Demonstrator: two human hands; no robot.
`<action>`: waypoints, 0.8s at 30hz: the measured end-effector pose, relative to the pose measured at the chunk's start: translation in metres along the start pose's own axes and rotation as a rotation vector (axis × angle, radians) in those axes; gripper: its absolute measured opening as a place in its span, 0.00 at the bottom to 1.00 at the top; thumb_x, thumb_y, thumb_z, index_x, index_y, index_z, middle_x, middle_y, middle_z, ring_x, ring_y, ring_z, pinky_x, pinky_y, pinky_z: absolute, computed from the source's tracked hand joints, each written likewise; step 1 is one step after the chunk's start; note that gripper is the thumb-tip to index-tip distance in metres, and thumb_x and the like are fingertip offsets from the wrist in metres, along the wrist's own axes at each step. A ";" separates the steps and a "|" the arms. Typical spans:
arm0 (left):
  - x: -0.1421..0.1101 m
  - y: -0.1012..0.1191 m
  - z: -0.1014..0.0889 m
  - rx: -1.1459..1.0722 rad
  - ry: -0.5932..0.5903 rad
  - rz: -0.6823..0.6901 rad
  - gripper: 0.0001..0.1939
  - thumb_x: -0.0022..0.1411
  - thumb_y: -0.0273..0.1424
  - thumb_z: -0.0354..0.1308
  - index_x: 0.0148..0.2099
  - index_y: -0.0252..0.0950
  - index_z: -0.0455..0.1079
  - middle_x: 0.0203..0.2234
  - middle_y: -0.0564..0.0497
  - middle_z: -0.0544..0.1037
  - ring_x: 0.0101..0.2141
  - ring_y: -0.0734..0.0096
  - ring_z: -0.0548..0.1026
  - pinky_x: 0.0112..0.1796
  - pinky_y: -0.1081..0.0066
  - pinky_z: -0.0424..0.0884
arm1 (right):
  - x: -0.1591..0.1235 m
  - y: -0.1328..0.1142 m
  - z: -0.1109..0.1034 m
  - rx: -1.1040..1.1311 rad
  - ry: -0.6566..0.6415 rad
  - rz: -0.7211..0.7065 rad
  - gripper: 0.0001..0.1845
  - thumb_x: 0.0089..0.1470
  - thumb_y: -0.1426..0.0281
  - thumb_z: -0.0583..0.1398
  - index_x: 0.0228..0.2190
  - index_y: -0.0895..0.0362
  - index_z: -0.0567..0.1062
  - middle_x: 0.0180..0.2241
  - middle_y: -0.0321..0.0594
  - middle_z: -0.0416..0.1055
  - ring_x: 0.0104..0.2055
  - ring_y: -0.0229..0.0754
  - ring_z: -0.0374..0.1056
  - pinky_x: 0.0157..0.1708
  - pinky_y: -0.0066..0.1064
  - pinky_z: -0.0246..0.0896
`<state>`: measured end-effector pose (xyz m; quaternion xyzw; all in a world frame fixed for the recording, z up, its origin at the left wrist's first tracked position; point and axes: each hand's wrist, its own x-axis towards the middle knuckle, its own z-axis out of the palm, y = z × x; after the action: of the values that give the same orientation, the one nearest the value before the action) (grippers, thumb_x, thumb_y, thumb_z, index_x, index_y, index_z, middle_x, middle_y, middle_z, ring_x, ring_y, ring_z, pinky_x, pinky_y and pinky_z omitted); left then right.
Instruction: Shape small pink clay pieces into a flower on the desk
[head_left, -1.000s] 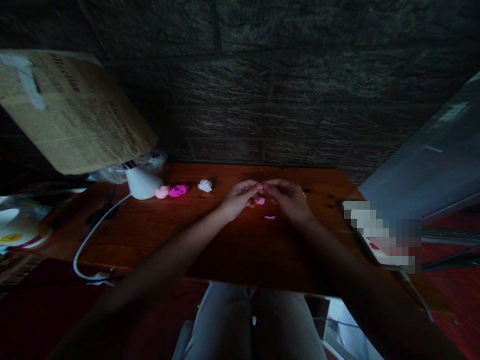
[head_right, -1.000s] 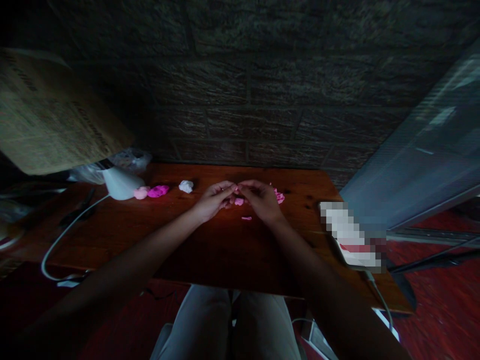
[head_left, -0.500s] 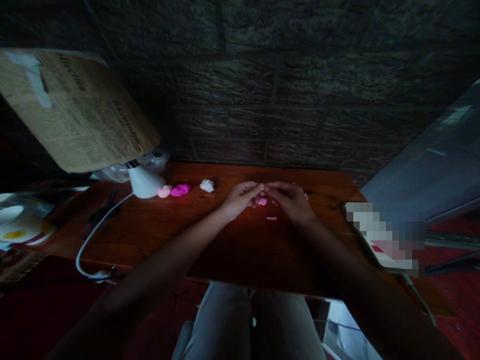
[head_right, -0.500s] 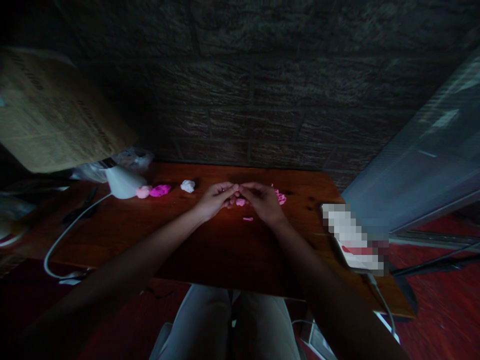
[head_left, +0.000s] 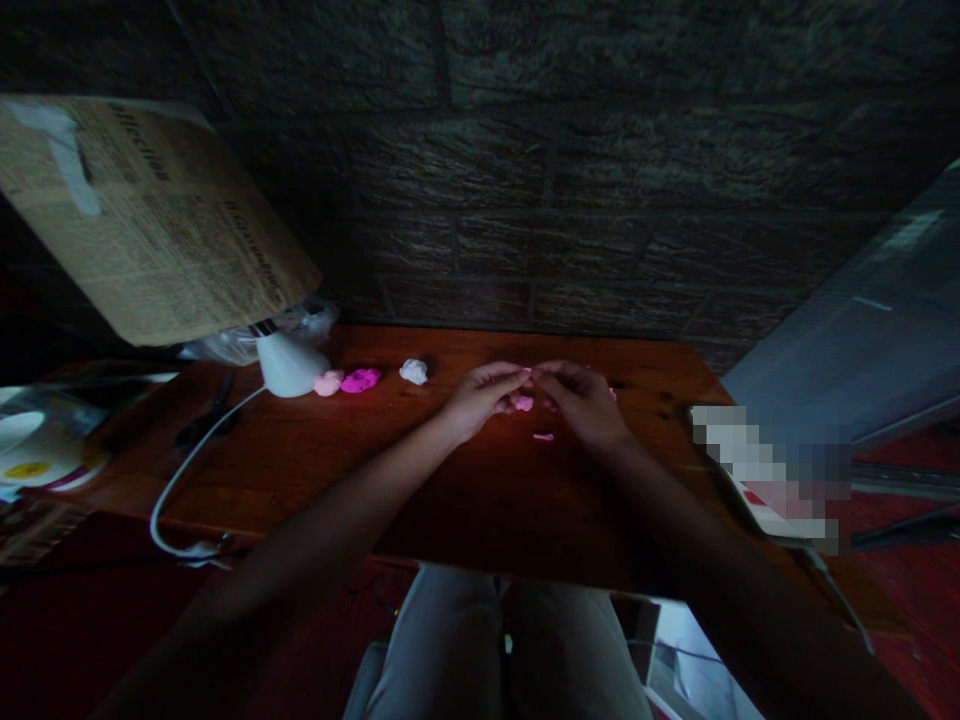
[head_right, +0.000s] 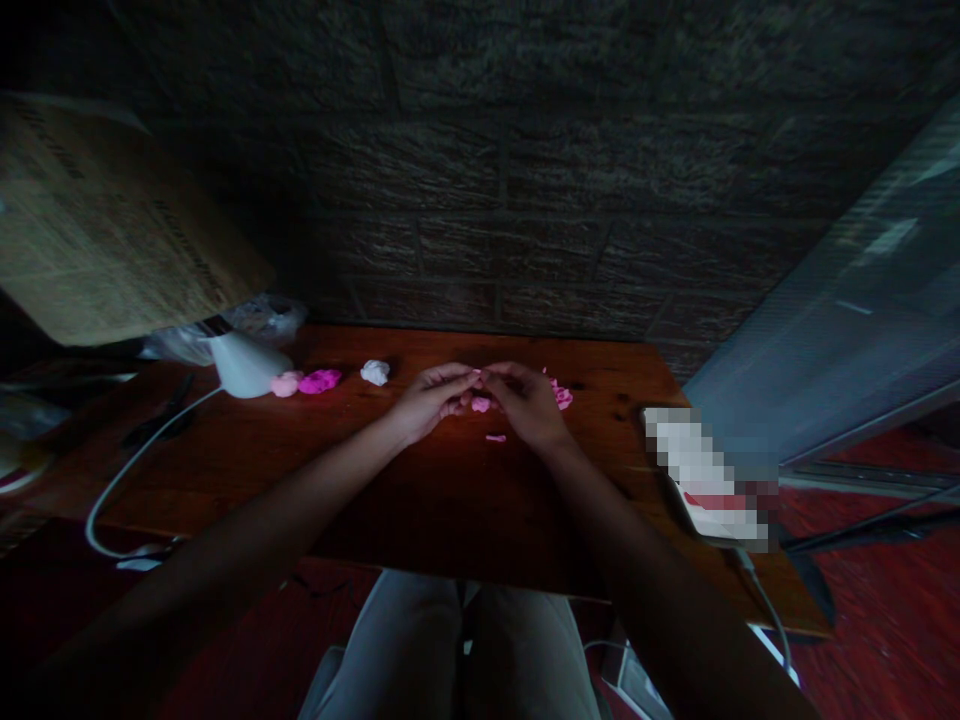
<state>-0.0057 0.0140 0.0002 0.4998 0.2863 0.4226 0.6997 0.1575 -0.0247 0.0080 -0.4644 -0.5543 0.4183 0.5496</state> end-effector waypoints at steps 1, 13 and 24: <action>0.000 0.000 -0.001 0.021 -0.010 0.011 0.14 0.51 0.36 0.71 0.37 0.33 0.76 0.30 0.51 0.78 0.23 0.83 0.69 0.23 0.79 0.62 | 0.000 0.000 0.000 -0.003 -0.001 -0.001 0.19 0.48 0.52 0.66 0.33 0.55 0.80 0.28 0.38 0.77 0.26 0.36 0.66 0.26 0.30 0.62; -0.001 0.001 0.001 0.172 -0.003 0.060 0.14 0.57 0.39 0.66 0.34 0.33 0.73 0.25 0.52 0.76 0.21 0.81 0.68 0.22 0.78 0.61 | -0.001 -0.002 0.000 -0.033 -0.031 -0.018 0.19 0.49 0.51 0.66 0.32 0.54 0.81 0.26 0.37 0.75 0.27 0.38 0.67 0.27 0.30 0.62; 0.000 -0.003 0.000 0.332 -0.075 0.248 0.17 0.63 0.45 0.60 0.35 0.36 0.66 0.19 0.57 0.69 0.17 0.81 0.65 0.20 0.76 0.60 | -0.002 -0.005 0.002 -0.042 -0.053 -0.031 0.18 0.51 0.52 0.65 0.32 0.55 0.82 0.24 0.35 0.72 0.27 0.37 0.65 0.28 0.30 0.61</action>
<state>-0.0048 0.0140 -0.0026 0.6551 0.2622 0.4336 0.5604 0.1552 -0.0280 0.0123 -0.4561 -0.5845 0.4100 0.5313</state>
